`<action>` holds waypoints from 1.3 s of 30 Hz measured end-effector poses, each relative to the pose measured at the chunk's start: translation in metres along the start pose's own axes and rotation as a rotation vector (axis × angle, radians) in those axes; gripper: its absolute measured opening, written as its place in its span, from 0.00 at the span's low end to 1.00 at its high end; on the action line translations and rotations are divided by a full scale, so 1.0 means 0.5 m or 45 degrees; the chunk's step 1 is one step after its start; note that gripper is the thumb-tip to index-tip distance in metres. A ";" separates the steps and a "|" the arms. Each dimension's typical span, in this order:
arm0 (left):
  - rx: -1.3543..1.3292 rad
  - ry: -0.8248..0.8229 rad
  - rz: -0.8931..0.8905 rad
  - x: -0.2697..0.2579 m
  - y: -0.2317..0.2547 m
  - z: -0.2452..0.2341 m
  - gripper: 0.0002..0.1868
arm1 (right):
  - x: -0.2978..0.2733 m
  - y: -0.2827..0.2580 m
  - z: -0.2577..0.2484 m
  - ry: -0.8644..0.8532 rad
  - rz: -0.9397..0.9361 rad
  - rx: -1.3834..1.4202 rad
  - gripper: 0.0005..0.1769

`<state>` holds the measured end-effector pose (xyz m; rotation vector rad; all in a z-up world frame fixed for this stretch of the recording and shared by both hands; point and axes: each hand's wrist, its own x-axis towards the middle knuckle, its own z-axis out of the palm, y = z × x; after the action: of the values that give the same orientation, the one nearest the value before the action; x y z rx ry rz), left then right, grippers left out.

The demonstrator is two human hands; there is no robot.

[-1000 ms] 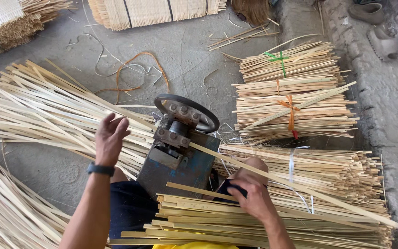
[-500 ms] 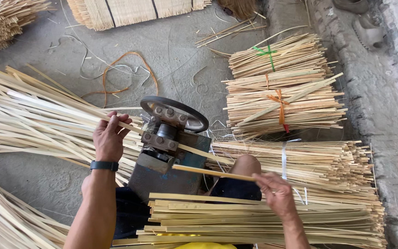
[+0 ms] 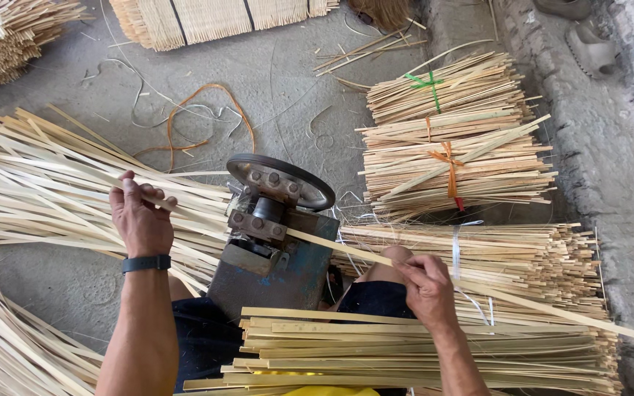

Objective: The person sits on the floor and feeds long bamboo strips through a grinding machine to smooth or shape them. They handle the strips one at a time, guiding them through the machine and stacking the processed strips on their lap.

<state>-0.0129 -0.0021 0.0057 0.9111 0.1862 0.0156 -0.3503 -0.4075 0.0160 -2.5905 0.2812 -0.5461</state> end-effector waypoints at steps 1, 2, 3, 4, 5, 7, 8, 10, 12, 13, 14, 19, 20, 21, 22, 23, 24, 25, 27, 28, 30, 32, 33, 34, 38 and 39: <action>0.017 0.055 -0.013 0.001 0.002 0.001 0.09 | -0.001 -0.007 0.007 -0.017 -0.007 -0.049 0.18; 0.034 0.110 -0.027 0.002 0.003 0.004 0.10 | -0.001 -0.016 0.015 -0.035 -0.014 -0.098 0.18; 0.051 0.163 -0.042 0.001 0.003 0.008 0.11 | -0.002 -0.026 0.025 -0.031 -0.087 -0.097 0.17; 0.141 0.172 -0.067 -0.003 0.001 0.013 0.11 | -0.004 -0.037 0.034 -0.027 -0.160 -0.097 0.16; 0.231 0.181 -0.089 -0.009 -0.004 0.020 0.11 | -0.004 -0.046 0.041 -0.023 -0.235 -0.095 0.15; 0.343 0.135 -0.109 -0.024 -0.012 0.032 0.12 | -0.017 -0.063 0.041 -0.023 -0.219 -0.030 0.12; 0.364 0.080 -0.107 -0.035 -0.016 0.035 0.11 | -0.024 -0.068 0.039 -0.026 -0.213 0.004 0.11; 0.388 0.031 -0.151 -0.047 -0.023 0.044 0.10 | -0.041 -0.070 0.029 -0.237 -0.024 0.148 0.10; 0.392 0.039 -0.247 -0.049 -0.030 0.052 0.09 | -0.057 -0.061 0.020 -0.398 0.006 0.157 0.11; 0.380 0.013 -0.244 -0.049 -0.034 0.056 0.09 | -0.062 -0.053 0.018 -0.455 -0.058 0.097 0.12; 0.368 -0.013 -0.241 -0.048 -0.040 0.059 0.10 | -0.069 -0.044 0.016 -0.513 -0.122 0.036 0.12; 0.379 -0.022 -0.267 -0.042 -0.054 0.052 0.13 | -0.111 -0.001 0.021 -0.787 0.398 0.254 0.06; 0.389 -0.012 -0.273 -0.040 -0.055 0.050 0.12 | -0.116 0.008 0.021 -0.856 0.632 0.310 0.08; 0.400 -0.006 -0.281 -0.039 -0.056 0.050 0.11 | -0.115 0.021 0.017 -0.690 0.496 0.442 0.08; 0.399 -0.007 -0.275 -0.039 -0.055 0.049 0.10 | -0.111 0.036 0.008 -0.522 0.357 0.570 0.09; 0.397 -0.010 -0.272 -0.038 -0.055 0.051 0.10 | -0.106 0.049 -0.003 -0.352 0.219 0.691 0.09; 0.395 -0.013 -0.269 -0.038 -0.054 0.052 0.09 | -0.100 0.059 -0.016 -0.285 0.238 0.605 0.10; 0.386 -0.021 -0.260 -0.037 -0.052 0.052 0.09 | -0.090 0.070 -0.032 -0.219 0.255 0.517 0.10; 0.366 -0.032 -0.241 -0.038 -0.045 0.050 0.09 | -0.064 0.082 -0.060 -0.120 0.262 0.368 0.10; 0.368 -0.022 -0.244 -0.035 -0.042 0.049 0.09 | -0.050 0.085 -0.072 -0.086 0.252 0.306 0.10; 0.372 0.002 -0.247 -0.029 -0.033 0.044 0.09 | -0.027 0.080 -0.082 -0.062 0.263 0.191 0.09; 0.379 0.013 -0.203 -0.022 -0.023 0.037 0.09 | -0.013 0.072 -0.085 -0.076 0.307 0.080 0.10; 0.382 0.018 -0.180 -0.017 -0.017 0.033 0.09 | -0.008 0.070 -0.082 -0.083 0.263 -0.012 0.10; 0.366 0.014 -0.152 -0.011 -0.010 0.028 0.09 | -0.003 0.068 -0.076 -0.091 0.219 -0.104 0.11; 0.341 0.051 -0.076 0.008 0.022 0.004 0.11 | -0.005 0.075 -0.053 -0.061 0.145 -0.162 0.13; 0.343 0.075 -0.063 0.010 0.026 -0.001 0.13 | -0.007 0.079 -0.048 -0.056 0.155 -0.130 0.13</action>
<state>-0.0075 0.0069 0.0149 1.1752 0.2700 -0.0296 -0.3677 -0.4504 0.0150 -2.6582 0.4596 -0.4415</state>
